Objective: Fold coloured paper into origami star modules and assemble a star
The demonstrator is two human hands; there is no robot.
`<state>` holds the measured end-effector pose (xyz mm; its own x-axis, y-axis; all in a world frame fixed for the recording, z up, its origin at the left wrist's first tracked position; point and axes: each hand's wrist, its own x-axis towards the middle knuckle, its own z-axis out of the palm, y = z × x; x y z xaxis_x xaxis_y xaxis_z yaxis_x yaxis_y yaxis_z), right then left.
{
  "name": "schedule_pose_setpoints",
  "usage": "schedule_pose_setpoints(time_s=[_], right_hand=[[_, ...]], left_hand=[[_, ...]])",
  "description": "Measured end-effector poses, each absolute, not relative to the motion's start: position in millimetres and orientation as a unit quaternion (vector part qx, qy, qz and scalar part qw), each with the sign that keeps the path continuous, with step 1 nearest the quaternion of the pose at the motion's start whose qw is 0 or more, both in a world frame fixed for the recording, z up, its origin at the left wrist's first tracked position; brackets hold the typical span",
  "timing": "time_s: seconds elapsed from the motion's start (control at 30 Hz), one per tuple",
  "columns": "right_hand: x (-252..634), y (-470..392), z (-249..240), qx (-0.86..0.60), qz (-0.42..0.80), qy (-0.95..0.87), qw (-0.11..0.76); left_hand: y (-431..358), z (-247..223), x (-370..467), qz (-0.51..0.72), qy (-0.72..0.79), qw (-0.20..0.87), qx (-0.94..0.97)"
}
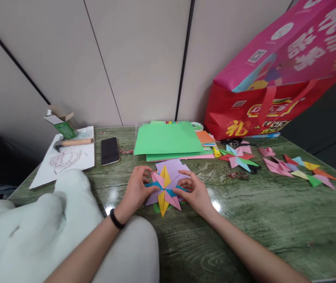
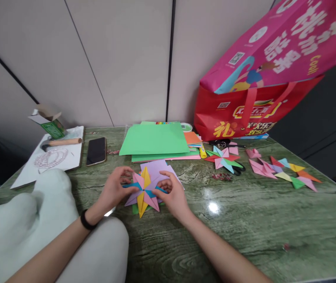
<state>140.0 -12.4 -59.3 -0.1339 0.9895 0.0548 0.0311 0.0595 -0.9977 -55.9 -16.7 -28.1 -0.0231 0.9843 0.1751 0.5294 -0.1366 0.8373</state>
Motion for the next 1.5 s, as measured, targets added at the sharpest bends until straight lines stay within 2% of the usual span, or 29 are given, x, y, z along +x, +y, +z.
schedule_pose_setpoints(time_s=[0.1, 0.17, 0.27, 0.33, 0.47, 0.67, 1.03, 1.23, 1.37, 1.5], right_hand=[[143, -9, -54, -0.434, 0.591, -0.470, 0.492], [145, -7, -53, -0.429, 0.619, -0.441, 0.489], [146, -7, -55, -0.435, 0.604, -0.446, 0.497], [145, -9, -55, -0.439, 0.568, -0.469, 0.514], [137, -18, -51, -0.407, 0.589, -0.472, 0.514], [129, -27, -48, -0.377, 0.656, -0.445, 0.480], [129, -27, -51, -0.432, 0.593, -0.460, 0.500], [132, -24, -46, -0.370, 0.631, -0.469, 0.495], [133, -25, -48, -0.362, 0.607, -0.484, 0.516], [132, -28, -49, -0.383, 0.575, -0.514, 0.509]], left_hand=[[-14, -23, -56, 0.451, 0.611, 0.312, 0.571], [-15, -18, -54, 0.454, 0.594, 0.390, 0.537], [-19, -12, -48, 0.419, 0.567, 0.521, 0.481], [-21, -10, -44, 0.427, 0.553, 0.553, 0.454], [-23, -11, -41, 0.461, 0.536, 0.554, 0.441], [-28, -11, -41, 0.435, 0.528, 0.579, 0.443], [-29, -16, -36, 0.413, 0.512, 0.614, 0.436], [-26, -11, -37, 0.489, 0.539, 0.589, 0.351], [-24, -9, -39, 0.537, 0.538, 0.573, 0.307], [-25, -8, -37, 0.531, 0.524, 0.587, 0.315]])
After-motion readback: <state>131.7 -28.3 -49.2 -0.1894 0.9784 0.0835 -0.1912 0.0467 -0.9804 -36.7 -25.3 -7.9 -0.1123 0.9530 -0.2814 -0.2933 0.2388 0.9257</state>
